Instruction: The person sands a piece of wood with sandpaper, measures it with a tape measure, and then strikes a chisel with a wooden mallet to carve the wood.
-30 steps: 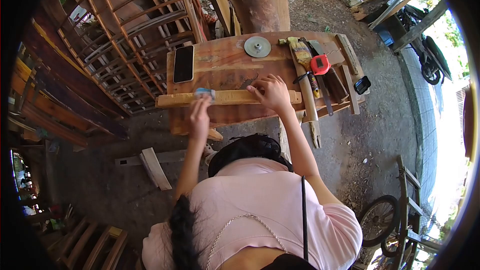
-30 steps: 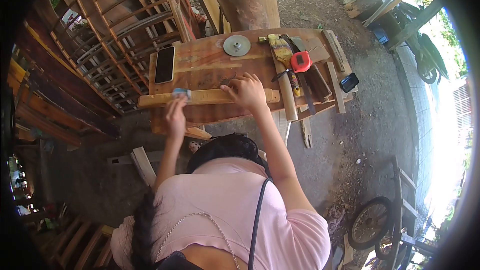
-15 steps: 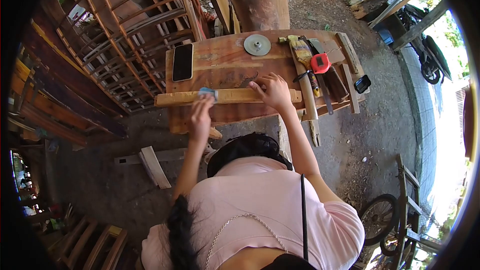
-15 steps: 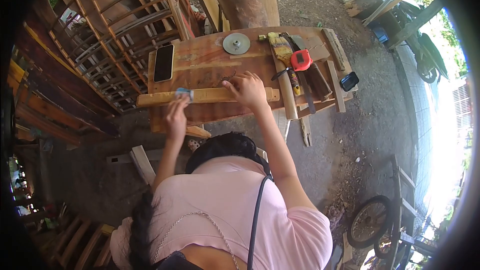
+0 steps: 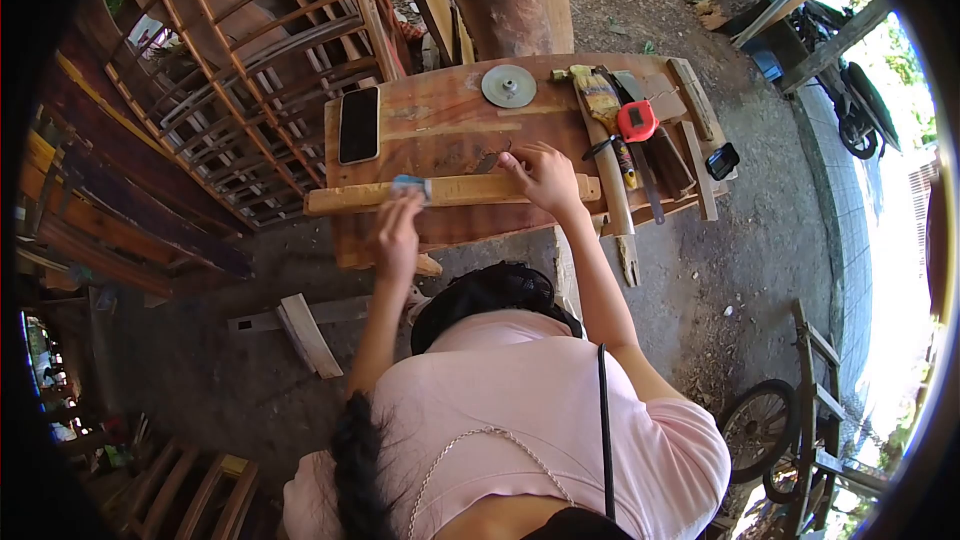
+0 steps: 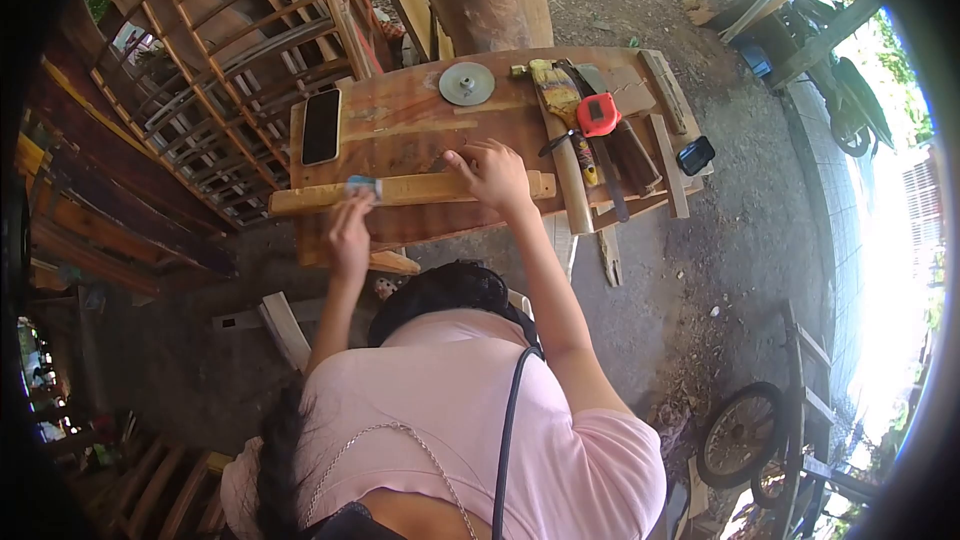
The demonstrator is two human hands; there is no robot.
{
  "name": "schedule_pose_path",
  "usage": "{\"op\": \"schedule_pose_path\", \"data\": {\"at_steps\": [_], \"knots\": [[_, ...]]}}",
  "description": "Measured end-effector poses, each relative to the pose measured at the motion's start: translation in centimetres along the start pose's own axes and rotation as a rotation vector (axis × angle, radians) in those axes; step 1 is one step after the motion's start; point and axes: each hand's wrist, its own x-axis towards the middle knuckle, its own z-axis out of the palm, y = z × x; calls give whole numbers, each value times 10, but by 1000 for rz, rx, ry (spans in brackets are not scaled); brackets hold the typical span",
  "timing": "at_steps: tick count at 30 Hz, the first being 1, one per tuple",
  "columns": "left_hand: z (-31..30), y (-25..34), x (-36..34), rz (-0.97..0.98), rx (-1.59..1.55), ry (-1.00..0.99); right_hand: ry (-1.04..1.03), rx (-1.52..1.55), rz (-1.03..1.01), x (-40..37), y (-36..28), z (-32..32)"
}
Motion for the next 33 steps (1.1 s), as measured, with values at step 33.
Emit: {"op": "schedule_pose_path", "data": {"at_steps": [33], "knots": [[10,41,14,26,-45,-54,237,145,-314,-11,-42,15]]}}
